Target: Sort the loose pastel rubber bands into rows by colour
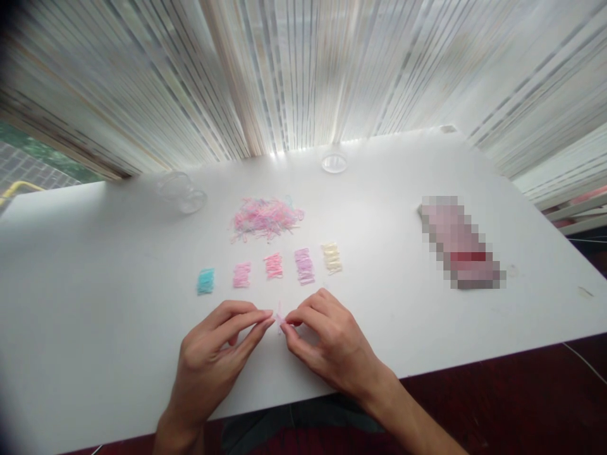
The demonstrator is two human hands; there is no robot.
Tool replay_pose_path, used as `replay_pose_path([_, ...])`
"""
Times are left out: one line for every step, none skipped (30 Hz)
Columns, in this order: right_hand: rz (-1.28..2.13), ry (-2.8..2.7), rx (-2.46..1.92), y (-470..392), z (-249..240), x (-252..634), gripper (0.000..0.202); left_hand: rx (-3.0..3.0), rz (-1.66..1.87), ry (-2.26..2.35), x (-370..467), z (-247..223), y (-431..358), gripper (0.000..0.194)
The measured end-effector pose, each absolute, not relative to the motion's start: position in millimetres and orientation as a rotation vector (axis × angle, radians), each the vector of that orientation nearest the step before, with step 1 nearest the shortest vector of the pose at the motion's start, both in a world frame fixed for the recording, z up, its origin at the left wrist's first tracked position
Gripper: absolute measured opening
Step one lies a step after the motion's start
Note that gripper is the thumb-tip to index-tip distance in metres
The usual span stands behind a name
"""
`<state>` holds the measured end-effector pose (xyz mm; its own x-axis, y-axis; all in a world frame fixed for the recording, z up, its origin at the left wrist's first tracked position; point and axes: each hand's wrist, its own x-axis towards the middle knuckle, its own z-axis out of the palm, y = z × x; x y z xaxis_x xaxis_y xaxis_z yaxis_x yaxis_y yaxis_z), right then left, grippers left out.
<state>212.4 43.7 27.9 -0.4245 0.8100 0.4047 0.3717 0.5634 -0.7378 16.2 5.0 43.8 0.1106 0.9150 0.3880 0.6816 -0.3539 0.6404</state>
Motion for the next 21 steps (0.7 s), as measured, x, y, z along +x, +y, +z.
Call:
replay_pose_path([0.723, -2.012, -0.947, 44, 28, 212, 0.009, 2.084, 1.109, 1.574, 17, 45, 6, 0.013])
replay_pose_path([0.725, -2.004, -0.948, 44, 28, 212, 0.009, 2.072, 1.13, 1.581, 19, 46, 7, 0.013])
replay_pose_path([0.725, -1.999, -0.951, 45, 28, 211, 0.009, 2.054, 1.152, 1.594, 20, 47, 8, 0.012])
replay_pose_path([0.725, -1.998, -0.951, 45, 28, 212, 0.009, 2.032, 1.169, 1.615, 21, 48, 9, 0.012])
replay_pose_path([0.726, -1.999, -0.951, 45, 27, 212, 0.009, 2.01, 1.178, 1.641, 22, 48, 11, 0.011])
replay_pose_path([0.731, -2.001, -0.949, 45, 27, 213, 0.009, 1.99, 1.173, 1.671, 22, 48, 12, 0.011])
replay_pose_path([0.738, -2.003, -0.948, 45, 26, 214, 0.009, 1.974, 1.158, 1.704, 23, 48, 14, 0.011])
replay_pose_path([0.743, -2.005, -0.947, 45, 26, 215, 0.009, 1.963, 1.138, 1.737, 23, 48, 16, 0.011])
replay_pose_path([0.747, -2.005, -0.946, 45, 25, 216, 0.009, 1.96, 1.114, 1.772, 23, 47, 18, 0.011])
replay_pose_path([0.75, -2.004, -0.943, 45, 24, 218, 0.01, 1.961, 1.088, 1.809, 23, 47, 20, 0.012])
replay_pose_path([0.749, -2.0, -0.937, 45, 23, 219, 0.01, 1.968, 1.068, 1.845, 23, 46, 23, 0.012])
replay_pose_path([0.744, -1.992, -0.929, 45, 23, 219, 0.01, 1.979, 1.055, 1.883, 24, 46, 26, 0.012])
replay_pose_path([0.743, -1.986, -0.919, 45, 22, 220, 0.009, 1.993, 1.047, 1.92, 24, 46, 29, 0.012])
replay_pose_path([0.741, -1.978, -0.911, 44, 22, 220, 0.009, 2.009, 1.041, 1.954, 25, 46, 32, 0.012])
replay_pose_path([0.739, -1.972, -0.903, 44, 21, 221, 0.009, 2.025, 1.037, 1.983, 25, 46, 34, 0.012])
replay_pose_path([0.738, -1.968, -0.897, 44, 21, 221, 0.009, 2.037, 1.033, 2.005, 26, 45, 37, 0.013])
replay_pose_path([0.739, -1.968, -0.891, 44, 21, 221, 0.009, 2.046, 1.023, 2.021, 26, 45, 39, 0.013])
replay_pose_path([0.745, -1.971, -0.884, 44, 20, 221, 0.009, 2.05, 1.007, 2.032, 27, 44, 41, 0.013])
replay_pose_path([0.752, -1.973, -0.876, 44, 20, 221, 0.009, 2.052, 0.989, 2.037, 27, 42, 43, 0.013])
replay_pose_path([0.762, -1.974, -0.87, 44, 19, 221, 0.009, 2.053, 0.973, 2.042, 27, 41, 44, 0.013])
replay_pose_path([0.774, -1.976, -0.865, 44, 19, 222, 0.009, 2.053, 0.958, 2.048, 26, 40, 44, 0.013])
